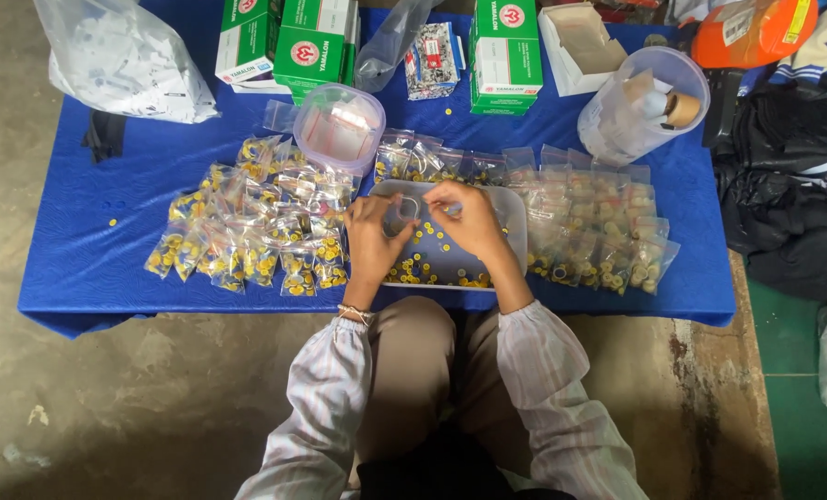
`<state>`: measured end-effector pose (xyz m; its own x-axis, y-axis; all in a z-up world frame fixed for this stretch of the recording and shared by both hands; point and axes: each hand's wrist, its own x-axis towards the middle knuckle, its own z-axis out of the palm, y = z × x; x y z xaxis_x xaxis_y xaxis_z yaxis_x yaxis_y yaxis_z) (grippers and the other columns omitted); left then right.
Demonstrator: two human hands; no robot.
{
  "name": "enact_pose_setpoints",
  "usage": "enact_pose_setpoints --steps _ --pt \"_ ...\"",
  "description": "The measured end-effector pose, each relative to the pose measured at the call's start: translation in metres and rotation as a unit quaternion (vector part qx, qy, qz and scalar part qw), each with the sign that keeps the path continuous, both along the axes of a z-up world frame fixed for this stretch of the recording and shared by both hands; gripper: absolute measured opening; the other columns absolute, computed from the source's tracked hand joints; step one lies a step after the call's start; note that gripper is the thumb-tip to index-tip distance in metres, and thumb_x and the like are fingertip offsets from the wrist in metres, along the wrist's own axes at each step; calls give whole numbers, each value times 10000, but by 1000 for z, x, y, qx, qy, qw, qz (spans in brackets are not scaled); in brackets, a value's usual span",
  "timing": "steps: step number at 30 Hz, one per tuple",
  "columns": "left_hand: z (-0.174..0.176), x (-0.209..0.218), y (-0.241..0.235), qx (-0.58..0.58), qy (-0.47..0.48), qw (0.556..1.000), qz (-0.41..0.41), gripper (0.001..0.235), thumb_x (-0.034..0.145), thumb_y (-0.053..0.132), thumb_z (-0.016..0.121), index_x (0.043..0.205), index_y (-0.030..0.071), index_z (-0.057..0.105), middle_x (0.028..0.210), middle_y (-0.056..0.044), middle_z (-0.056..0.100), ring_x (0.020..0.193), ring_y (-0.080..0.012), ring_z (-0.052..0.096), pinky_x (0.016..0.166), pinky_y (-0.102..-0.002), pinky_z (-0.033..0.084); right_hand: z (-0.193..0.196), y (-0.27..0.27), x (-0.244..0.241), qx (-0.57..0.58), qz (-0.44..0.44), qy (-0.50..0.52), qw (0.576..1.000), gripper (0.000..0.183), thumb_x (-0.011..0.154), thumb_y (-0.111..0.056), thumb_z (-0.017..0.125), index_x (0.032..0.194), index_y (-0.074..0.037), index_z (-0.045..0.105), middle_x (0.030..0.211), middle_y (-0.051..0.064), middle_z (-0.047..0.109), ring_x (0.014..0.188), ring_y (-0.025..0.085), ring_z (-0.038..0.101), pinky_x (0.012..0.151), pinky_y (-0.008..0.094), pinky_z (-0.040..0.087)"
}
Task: Sorting and packaging small yellow rings into plastic bags on a low table.
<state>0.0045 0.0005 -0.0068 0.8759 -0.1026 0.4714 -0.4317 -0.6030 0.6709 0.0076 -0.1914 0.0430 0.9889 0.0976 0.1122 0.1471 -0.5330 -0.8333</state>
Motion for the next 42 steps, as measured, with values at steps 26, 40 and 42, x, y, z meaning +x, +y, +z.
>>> enact_pose_setpoints --steps 26,40,42 --pt "12 -2 4 -99 -10 995 15 454 837 205 870 1189 -2 672 1008 -90 668 986 -268 594 884 -414 383 -70 50 -13 -256 191 186 929 210 715 -63 882 865 -48 737 975 221 720 994 433 719 832 494 604" --pt "14 -1 3 -89 6 996 16 451 787 225 893 1148 30 707 1004 -76 699 1003 -267 612 890 -410 394 -70 50 -19 -273 178 151 933 137 687 7 855 779 -55 774 909 214 761 984 415 736 852 463 613" --pt "9 -1 2 -80 15 997 19 446 795 232 885 1144 18 709 992 -87 704 988 -258 610 896 -408 387 -84 45 -16 -261 177 182 931 170 666 -61 894 791 -74 780 921 200 763 984 401 739 856 453 615"
